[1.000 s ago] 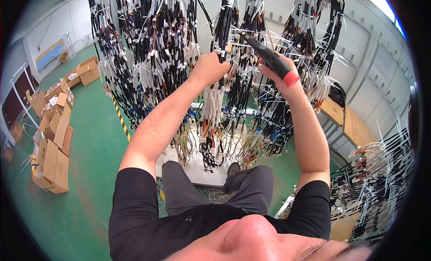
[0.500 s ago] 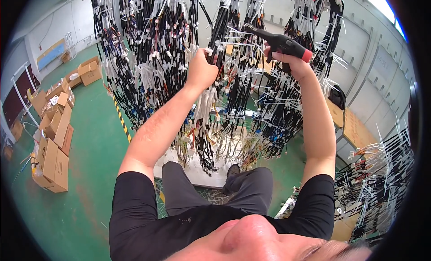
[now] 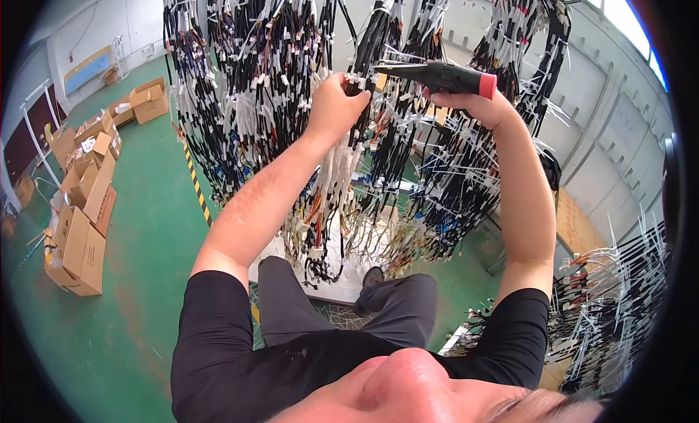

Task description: Organizing and trimming cable bundles using a zip-tie gun in a factory setting.

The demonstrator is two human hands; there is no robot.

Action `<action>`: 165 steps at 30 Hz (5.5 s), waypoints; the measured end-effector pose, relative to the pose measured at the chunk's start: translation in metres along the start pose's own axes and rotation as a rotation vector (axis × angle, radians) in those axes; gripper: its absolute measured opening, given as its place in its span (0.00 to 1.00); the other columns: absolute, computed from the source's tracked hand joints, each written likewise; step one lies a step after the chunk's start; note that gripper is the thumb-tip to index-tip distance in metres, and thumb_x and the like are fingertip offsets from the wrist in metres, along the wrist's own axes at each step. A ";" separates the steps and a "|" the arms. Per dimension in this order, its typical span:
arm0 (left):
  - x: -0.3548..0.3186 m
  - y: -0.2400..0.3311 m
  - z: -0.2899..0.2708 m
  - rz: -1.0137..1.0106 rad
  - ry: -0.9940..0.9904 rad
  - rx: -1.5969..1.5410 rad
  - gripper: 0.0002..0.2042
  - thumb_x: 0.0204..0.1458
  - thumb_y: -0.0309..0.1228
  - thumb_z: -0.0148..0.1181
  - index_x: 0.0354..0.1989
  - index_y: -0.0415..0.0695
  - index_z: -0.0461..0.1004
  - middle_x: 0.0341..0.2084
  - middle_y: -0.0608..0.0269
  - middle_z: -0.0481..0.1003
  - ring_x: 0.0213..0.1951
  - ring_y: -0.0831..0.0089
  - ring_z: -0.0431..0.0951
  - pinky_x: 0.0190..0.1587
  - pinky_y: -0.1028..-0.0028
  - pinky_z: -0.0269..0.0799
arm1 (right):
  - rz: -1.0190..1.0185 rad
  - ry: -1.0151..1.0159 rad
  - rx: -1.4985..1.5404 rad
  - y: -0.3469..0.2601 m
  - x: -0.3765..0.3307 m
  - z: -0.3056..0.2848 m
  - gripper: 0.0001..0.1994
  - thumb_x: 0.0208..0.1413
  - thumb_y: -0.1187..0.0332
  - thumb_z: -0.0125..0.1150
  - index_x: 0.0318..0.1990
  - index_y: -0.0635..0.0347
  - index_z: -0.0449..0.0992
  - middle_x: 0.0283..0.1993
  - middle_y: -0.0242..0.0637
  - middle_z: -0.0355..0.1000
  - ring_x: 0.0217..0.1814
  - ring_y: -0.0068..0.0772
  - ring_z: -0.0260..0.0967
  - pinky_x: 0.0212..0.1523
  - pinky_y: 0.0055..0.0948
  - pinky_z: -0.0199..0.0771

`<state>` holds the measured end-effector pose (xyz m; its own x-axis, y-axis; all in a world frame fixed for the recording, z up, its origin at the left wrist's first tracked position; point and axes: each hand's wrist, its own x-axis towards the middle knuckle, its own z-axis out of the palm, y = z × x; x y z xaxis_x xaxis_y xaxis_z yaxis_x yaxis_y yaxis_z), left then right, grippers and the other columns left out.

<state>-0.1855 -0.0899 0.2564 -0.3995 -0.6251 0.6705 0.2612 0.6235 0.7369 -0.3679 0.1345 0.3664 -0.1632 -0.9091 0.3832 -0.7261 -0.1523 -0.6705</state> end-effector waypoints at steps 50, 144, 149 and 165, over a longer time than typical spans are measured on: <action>0.007 -0.012 0.011 0.174 0.033 0.169 0.10 0.51 0.35 0.73 0.37 0.42 0.85 0.24 0.51 0.84 0.27 0.59 0.85 0.33 0.61 0.77 | -0.087 -0.186 -0.275 0.011 0.006 0.014 0.17 0.61 0.65 0.72 0.56 0.57 0.83 0.40 0.26 0.81 0.40 0.19 0.73 0.46 0.25 0.75; -0.390 -0.243 -0.117 -0.310 -0.847 0.478 0.07 0.57 0.28 0.62 0.42 0.47 0.83 0.39 0.60 0.84 0.40 0.57 0.85 0.42 0.62 0.82 | 0.153 0.518 -0.003 0.301 -0.129 0.390 0.26 0.48 0.64 0.80 0.52 0.63 0.74 0.43 0.49 0.72 0.46 0.58 0.71 0.51 0.46 0.71; -0.309 -0.183 -0.052 0.010 -0.708 0.156 0.19 0.54 0.21 0.66 0.56 0.41 0.78 0.61 0.50 0.76 0.59 0.51 0.80 0.60 0.59 0.78 | 0.174 0.445 0.026 0.301 -0.139 0.394 0.24 0.49 0.64 0.79 0.51 0.63 0.76 0.45 0.49 0.76 0.48 0.56 0.75 0.51 0.44 0.75; 0.026 -0.110 0.172 -0.175 -0.383 -0.686 0.55 0.47 0.20 0.61 0.83 0.41 0.34 0.82 0.46 0.41 0.83 0.59 0.40 0.79 0.65 0.40 | 0.288 0.512 0.192 0.309 -0.166 0.389 0.25 0.50 0.61 0.81 0.52 0.62 0.78 0.43 0.48 0.78 0.46 0.56 0.77 0.49 0.45 0.78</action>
<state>-0.3755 -0.0941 0.1775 -0.7261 -0.4048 0.5558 0.5983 0.0263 0.8009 -0.3049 0.0877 -0.1515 -0.6694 -0.6298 0.3939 -0.4798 -0.0382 -0.8765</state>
